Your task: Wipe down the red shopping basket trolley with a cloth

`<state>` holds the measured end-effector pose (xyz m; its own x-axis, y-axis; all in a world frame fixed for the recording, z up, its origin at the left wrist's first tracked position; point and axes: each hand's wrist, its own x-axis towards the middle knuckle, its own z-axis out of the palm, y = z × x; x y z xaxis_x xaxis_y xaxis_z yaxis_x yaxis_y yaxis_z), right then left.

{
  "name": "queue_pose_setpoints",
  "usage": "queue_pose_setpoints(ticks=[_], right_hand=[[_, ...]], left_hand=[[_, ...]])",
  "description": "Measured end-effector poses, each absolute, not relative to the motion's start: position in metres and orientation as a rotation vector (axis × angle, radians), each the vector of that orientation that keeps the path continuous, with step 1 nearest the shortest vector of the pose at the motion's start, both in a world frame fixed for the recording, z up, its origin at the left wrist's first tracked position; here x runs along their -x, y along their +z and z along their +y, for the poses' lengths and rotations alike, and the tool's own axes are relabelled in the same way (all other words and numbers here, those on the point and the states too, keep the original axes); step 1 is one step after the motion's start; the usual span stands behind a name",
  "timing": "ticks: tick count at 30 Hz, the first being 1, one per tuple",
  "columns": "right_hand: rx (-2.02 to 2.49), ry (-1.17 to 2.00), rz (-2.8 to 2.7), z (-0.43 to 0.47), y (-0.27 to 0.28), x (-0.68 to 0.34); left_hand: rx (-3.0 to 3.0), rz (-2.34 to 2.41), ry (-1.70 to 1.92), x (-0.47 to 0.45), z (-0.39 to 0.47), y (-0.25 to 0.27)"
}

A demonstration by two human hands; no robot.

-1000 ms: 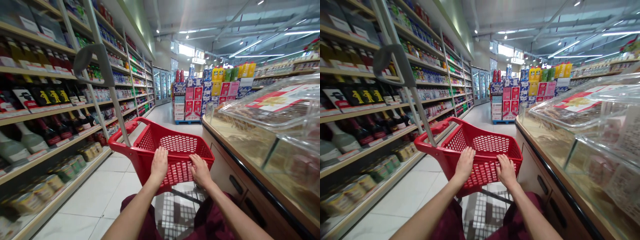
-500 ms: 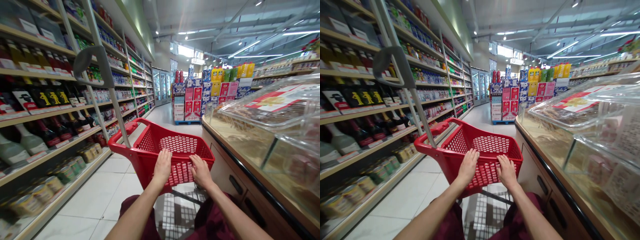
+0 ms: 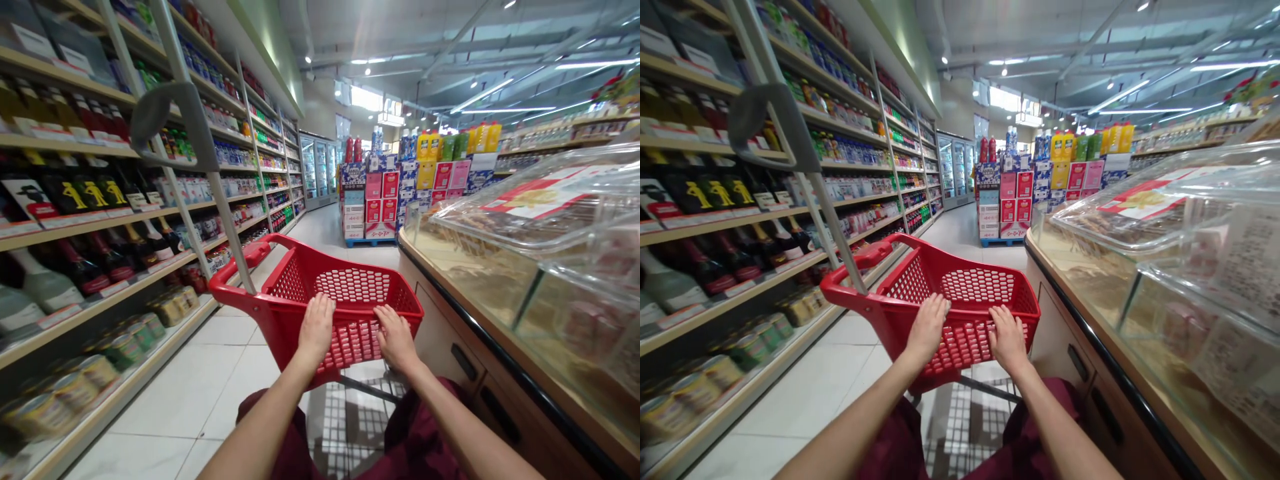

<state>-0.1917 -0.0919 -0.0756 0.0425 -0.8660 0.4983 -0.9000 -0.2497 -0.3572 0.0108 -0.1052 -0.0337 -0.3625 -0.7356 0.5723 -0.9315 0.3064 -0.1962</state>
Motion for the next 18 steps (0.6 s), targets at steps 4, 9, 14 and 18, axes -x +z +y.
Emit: queue_pose_setpoints(ticks=[4, 9, 14, 18], right_hand=[[-2.235, 0.972, -1.856, -0.091, -0.075, 0.195], [-2.199, 1.046, -1.852, -0.091, -0.078, 0.188], [-2.202, 1.044, -1.884, -0.091, -0.079, 0.187], [-2.209, 1.002, -1.933, -0.09, -0.073, 0.187]], left_hand=[[-1.466, -2.216, 0.723, -0.03, -0.102, -0.028], [-1.63, -2.024, 0.763, -0.089, -0.103, -0.007], [-1.584, -2.103, 0.684, -0.044, -0.11, -0.027], [-1.527, -2.175, 0.552, 0.007, -0.115, -0.043]])
